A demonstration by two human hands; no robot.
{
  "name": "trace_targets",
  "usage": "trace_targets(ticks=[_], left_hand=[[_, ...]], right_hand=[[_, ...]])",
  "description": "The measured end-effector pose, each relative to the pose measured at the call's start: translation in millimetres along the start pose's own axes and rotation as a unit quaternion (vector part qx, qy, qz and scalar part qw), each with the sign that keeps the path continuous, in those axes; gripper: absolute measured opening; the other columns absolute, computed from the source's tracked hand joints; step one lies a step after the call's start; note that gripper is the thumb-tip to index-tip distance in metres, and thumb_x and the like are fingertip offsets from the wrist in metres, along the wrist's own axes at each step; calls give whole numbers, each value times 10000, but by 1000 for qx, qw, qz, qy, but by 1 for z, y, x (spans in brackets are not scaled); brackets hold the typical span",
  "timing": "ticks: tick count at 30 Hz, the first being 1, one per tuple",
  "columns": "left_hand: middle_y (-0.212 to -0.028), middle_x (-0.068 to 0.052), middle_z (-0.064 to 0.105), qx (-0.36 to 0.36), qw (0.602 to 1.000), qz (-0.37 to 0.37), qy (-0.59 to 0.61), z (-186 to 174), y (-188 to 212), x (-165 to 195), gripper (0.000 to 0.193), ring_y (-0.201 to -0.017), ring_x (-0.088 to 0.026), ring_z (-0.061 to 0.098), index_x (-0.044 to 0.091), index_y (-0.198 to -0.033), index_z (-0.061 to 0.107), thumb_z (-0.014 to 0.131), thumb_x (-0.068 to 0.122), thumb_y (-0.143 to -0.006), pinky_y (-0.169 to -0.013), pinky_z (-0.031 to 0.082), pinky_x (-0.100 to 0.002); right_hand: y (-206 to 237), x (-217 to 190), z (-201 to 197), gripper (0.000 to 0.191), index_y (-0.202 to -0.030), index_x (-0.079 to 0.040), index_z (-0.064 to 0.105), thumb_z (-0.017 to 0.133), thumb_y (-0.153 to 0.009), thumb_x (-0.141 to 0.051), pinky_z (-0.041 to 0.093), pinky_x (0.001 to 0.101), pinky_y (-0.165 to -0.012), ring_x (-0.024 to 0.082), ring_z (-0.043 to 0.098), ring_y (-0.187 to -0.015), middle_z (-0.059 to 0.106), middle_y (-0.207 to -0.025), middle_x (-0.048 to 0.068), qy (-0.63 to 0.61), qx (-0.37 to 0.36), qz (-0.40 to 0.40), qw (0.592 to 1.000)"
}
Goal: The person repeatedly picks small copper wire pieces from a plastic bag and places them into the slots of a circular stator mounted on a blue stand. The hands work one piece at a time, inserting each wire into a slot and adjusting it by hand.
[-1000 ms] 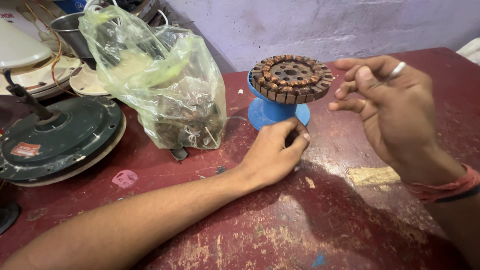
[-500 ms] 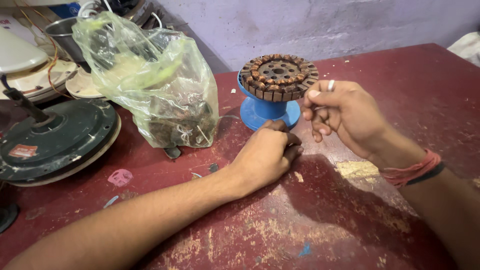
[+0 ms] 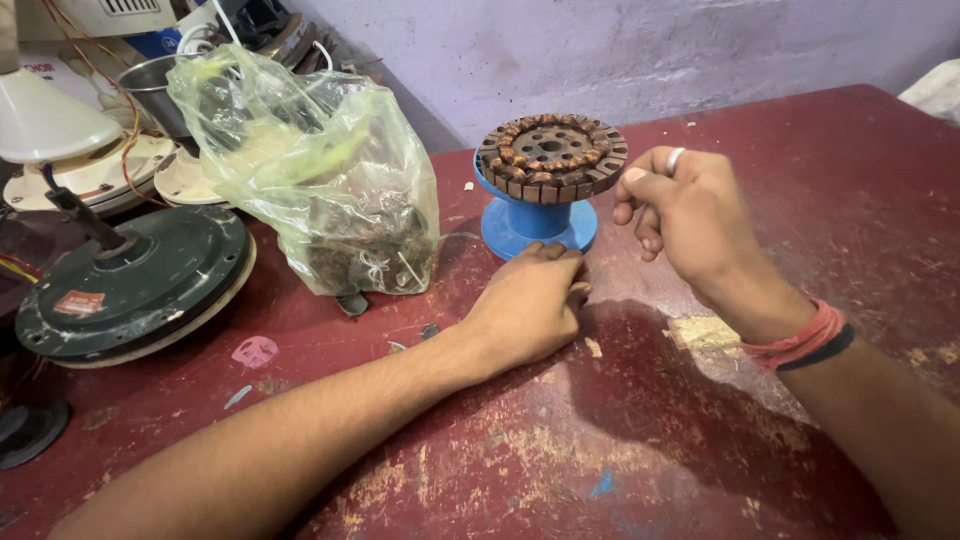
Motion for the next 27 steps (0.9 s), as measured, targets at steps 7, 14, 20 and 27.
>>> trace_targets(ticks=[7, 14, 20, 27], left_hand=[[-991, -190, 681, -6, 999, -7, 50, -7, 3, 1, 186, -1002, -389, 624, 14, -970, 678, 641, 172, -880, -874, 486, -482], [-1048, -204, 674, -7, 1000, 9, -22, 1, 1, -7, 126, -1052, -409, 613, 13, -909, 679, 654, 96, -818, -917, 482, -488], [-1020, -225, 653, -22, 1000, -2, -11, 1, 1, -11, 219, -1037, -408, 606, -19, -931, 626, 609, 9, -714, -922, 482, -480], [-834, -123, 637, 26, 932, -148, 330, -9, 2, -28, 156, -748, -216, 591, -1, -1000, 625, 556, 70, -881, -659, 486, -361]], right_hand=[[10, -10, 1, 193, -913, 20, 651, 505, -1027, -35, 446, 259, -465, 104, 556, -564, 645, -763, 78, 109, 58, -135, 983], [-1, 11, 12, 223, -845, 25, 656, 503, -996, -33, 531, 292, -525, 162, 622, -584, 662, -723, 111, 97, -41, -10, 994], [-4, 21, 24, 189, -870, 47, 653, 526, -987, -30, 542, 325, -575, 193, 644, -602, 688, -749, 142, 27, -130, 53, 990], [31, -9, 44, 164, -947, 47, 693, 564, -986, -47, 572, 284, -717, 122, 676, -784, 724, -832, 92, 7, -251, -126, 960]])
Point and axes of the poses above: each hand's wrist, its own y-axis away from the middle knuckle, its own z-axis out of the palm, x = y × z, the point moved 5 cm from there along -y, towards the middle knuckle
